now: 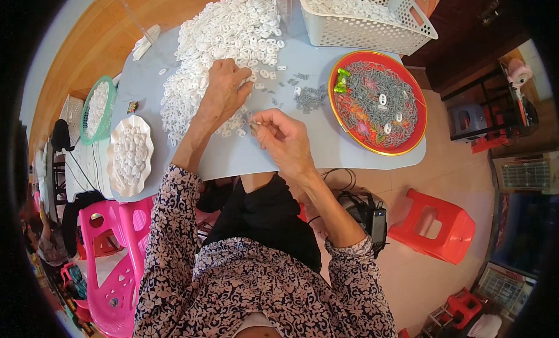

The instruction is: Inserting small metallic pins into white circular plastic components at a table.

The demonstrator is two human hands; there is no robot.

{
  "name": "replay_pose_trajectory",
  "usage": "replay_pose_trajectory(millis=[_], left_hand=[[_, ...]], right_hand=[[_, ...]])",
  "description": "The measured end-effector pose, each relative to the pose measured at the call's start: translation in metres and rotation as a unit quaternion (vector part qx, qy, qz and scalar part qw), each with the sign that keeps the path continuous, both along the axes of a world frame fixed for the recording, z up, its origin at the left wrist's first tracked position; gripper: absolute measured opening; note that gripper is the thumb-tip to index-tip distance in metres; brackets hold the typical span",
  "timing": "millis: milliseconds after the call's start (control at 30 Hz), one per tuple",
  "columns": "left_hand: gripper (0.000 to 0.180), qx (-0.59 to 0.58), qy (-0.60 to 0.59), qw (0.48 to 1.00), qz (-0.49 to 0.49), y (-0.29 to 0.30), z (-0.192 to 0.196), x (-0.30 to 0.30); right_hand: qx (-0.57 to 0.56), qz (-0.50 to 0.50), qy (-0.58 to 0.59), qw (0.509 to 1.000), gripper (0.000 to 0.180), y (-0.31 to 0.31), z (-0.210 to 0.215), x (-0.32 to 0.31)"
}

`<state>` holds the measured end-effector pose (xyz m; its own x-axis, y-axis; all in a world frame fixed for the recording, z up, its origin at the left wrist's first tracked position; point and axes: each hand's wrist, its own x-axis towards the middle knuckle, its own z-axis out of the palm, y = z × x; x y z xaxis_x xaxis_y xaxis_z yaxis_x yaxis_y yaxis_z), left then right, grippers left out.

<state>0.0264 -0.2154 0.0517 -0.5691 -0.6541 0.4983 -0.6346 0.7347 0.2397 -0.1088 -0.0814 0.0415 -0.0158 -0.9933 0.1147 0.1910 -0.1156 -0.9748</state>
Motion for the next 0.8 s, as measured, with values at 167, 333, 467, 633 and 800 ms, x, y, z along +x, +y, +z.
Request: replay_pose_trajectory(millis=[167, 333, 467, 633, 800], left_hand=[[0.011, 0.095, 0.138, 0.985, -0.027, 0.015, 0.013, 0.002], [0.014, 0.516, 0.408, 0.747, -0.092, 0.04, 0.016, 0.025], [0.012, 0.574, 0.464, 0.673, -0.052, 0.062, 0.015, 0.032], [0.014, 0.518, 0.445, 0.726, -0.088, 0.074, 0.007, 0.034], [0.009, 0.502, 0.475, 0.718, -0.081, 0.083, 0.012, 0.033]], right_hand=[[-0.015, -0.017, -0.023, 0.999, 0.016, -0.001, -0.002, 0.0], [-0.057, -0.048, -0.075, 0.994, 0.012, -0.006, -0.002, -0.001], [-0.085, -0.035, -0.101, 0.991, 0.014, -0.014, 0.016, 0.006], [-0.031, 0.035, -0.153, 0.987, 0.017, -0.023, 0.016, 0.017], [-0.006, 0.048, -0.217, 0.975, 0.016, -0.023, 0.005, 0.025]])
